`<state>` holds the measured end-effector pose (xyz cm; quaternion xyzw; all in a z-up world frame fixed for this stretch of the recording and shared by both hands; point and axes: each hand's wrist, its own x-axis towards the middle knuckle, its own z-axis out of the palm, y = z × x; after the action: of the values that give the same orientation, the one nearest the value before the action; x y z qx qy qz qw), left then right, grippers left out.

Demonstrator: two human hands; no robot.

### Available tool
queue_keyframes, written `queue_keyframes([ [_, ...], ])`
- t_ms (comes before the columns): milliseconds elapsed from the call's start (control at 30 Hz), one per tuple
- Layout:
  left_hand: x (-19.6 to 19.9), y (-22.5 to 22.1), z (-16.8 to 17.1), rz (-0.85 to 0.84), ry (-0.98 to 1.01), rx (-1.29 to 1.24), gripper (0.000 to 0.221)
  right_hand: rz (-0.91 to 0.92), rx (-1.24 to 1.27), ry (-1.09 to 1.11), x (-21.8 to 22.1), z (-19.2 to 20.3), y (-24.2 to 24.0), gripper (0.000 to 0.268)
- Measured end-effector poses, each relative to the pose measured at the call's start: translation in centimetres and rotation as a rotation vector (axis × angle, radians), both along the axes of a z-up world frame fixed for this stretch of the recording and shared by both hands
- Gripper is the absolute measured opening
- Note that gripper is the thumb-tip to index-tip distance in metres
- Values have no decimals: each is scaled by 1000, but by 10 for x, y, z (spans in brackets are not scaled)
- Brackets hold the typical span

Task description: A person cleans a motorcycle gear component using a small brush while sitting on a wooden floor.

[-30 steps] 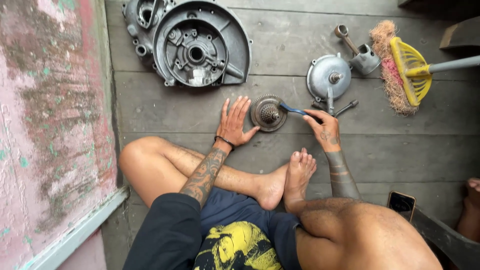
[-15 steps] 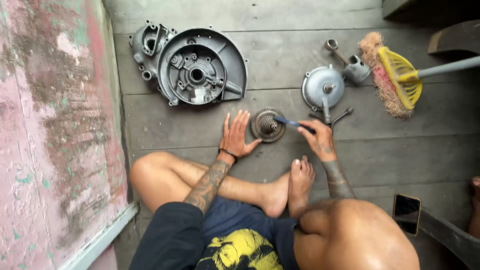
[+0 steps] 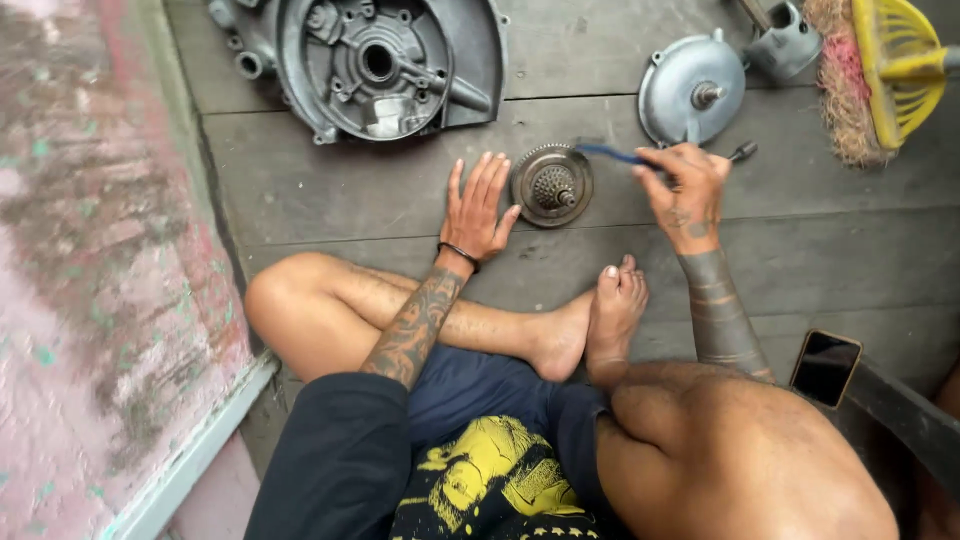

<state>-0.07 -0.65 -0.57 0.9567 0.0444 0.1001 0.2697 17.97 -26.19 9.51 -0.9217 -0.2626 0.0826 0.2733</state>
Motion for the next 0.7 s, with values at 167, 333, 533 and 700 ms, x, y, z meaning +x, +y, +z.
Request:
queue_keyframes([
  [167, 2, -3, 4, -2, -25, -4, 101, 162, -78, -97, 15, 2, 6, 22],
  [333, 3, -3, 4, 20, -30, 15, 98, 210, 43, 52, 18, -1, 21, 20],
  [533, 1, -3, 10, 10, 36, -15, 83, 143, -17, -175, 13, 4, 26, 18],
  [700, 1, -2, -6, 26, -64, 26, 63, 175, 94, -20, -10, -16, 27, 18],
])
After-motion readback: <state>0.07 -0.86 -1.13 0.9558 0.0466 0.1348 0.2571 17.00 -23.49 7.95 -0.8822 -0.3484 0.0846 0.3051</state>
